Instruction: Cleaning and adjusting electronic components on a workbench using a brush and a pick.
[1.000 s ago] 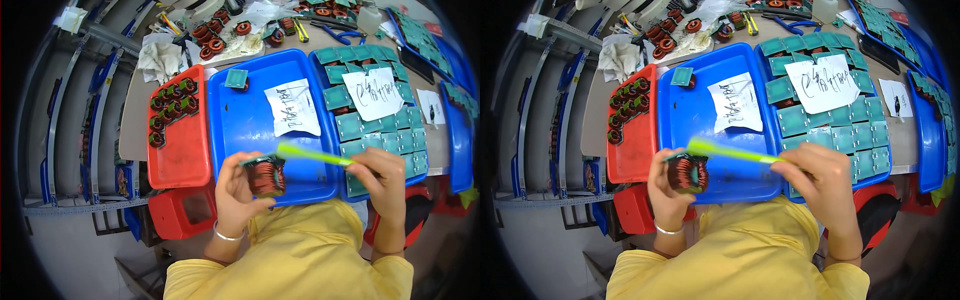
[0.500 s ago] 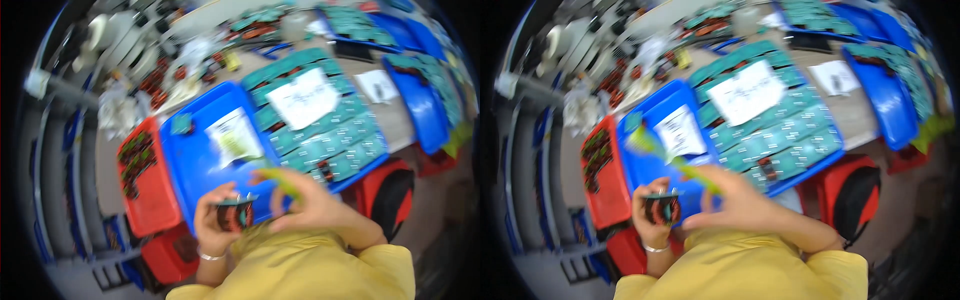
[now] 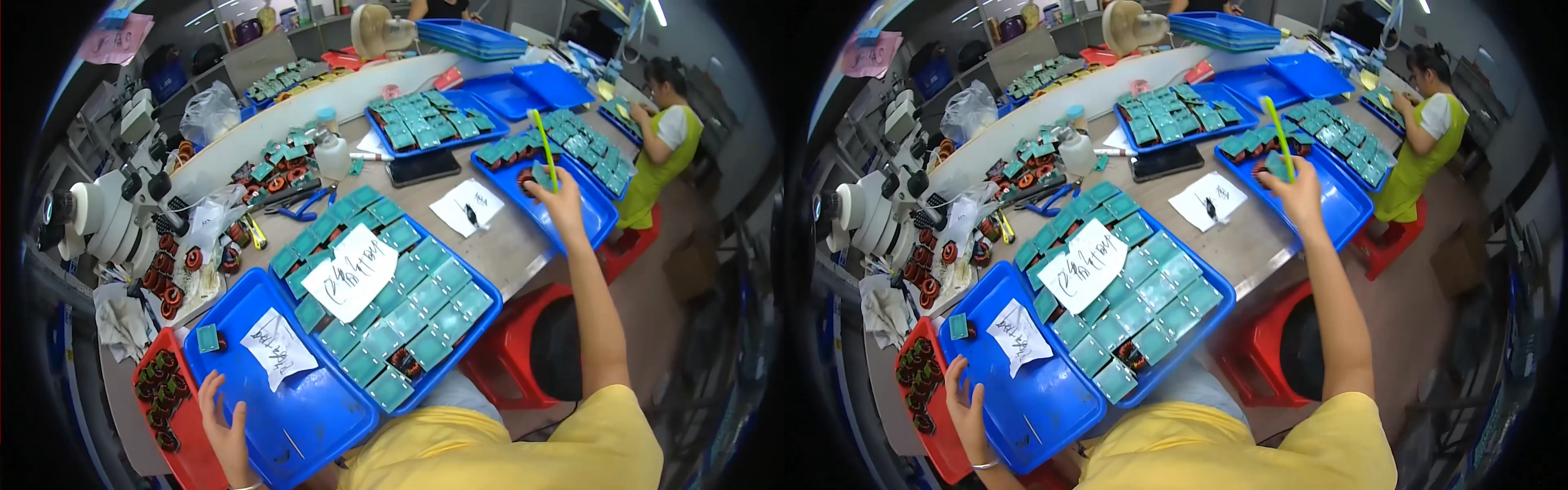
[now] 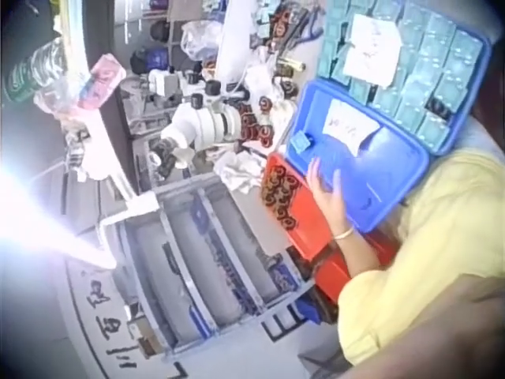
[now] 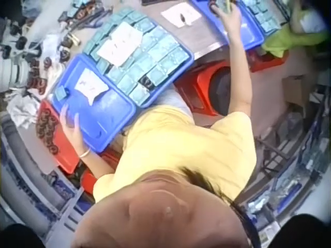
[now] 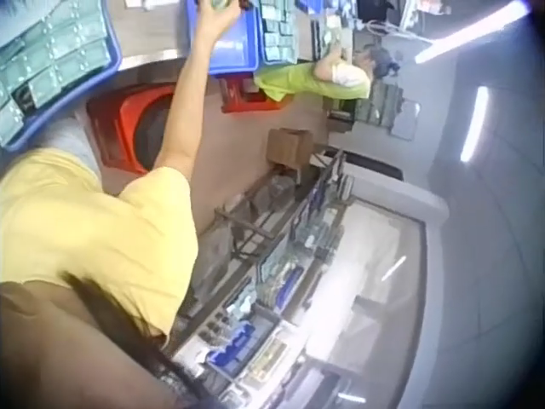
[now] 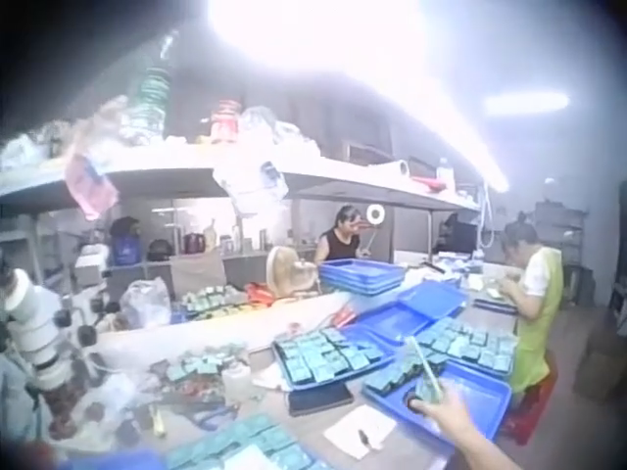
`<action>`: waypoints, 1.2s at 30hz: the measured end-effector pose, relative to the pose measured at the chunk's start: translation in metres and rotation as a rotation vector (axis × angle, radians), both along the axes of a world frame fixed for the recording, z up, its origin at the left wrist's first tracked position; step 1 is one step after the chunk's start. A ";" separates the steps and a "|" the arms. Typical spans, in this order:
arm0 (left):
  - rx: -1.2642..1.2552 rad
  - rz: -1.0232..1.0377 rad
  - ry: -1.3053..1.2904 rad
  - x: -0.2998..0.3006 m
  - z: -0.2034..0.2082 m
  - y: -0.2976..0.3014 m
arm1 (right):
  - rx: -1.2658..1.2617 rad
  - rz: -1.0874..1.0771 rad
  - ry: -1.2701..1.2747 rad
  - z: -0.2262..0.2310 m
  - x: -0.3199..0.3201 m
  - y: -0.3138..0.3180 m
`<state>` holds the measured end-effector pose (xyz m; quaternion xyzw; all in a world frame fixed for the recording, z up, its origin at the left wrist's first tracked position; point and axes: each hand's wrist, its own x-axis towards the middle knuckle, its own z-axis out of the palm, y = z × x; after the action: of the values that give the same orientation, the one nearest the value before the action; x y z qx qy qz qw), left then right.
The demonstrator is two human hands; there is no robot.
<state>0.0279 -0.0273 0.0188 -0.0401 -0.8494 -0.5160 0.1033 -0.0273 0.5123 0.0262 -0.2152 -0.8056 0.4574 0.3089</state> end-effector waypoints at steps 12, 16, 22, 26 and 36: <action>-0.711 0.200 0.162 -0.061 -0.020 -0.034 | 0.768 -0.528 -0.302 -0.118 -0.100 0.224; -0.906 0.254 0.225 -0.087 -0.035 -0.032 | 0.850 -0.485 -0.207 -0.117 -0.103 0.232; -0.572 0.173 0.240 -0.099 -0.043 -0.036 | 0.799 -0.273 0.098 -0.087 -0.060 0.245; 0.531 -0.028 -0.116 -0.052 -0.007 -0.009 | 0.118 0.198 0.017 -0.017 -0.011 0.057; 1.440 -0.383 -0.326 0.054 -0.012 0.041 | 0.195 1.230 0.052 0.016 0.078 -0.258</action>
<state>0.0815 0.0133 0.0071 -0.0329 -0.2857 -0.9509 -0.1141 0.0504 0.2542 0.0419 0.3287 -0.8124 0.4810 0.0265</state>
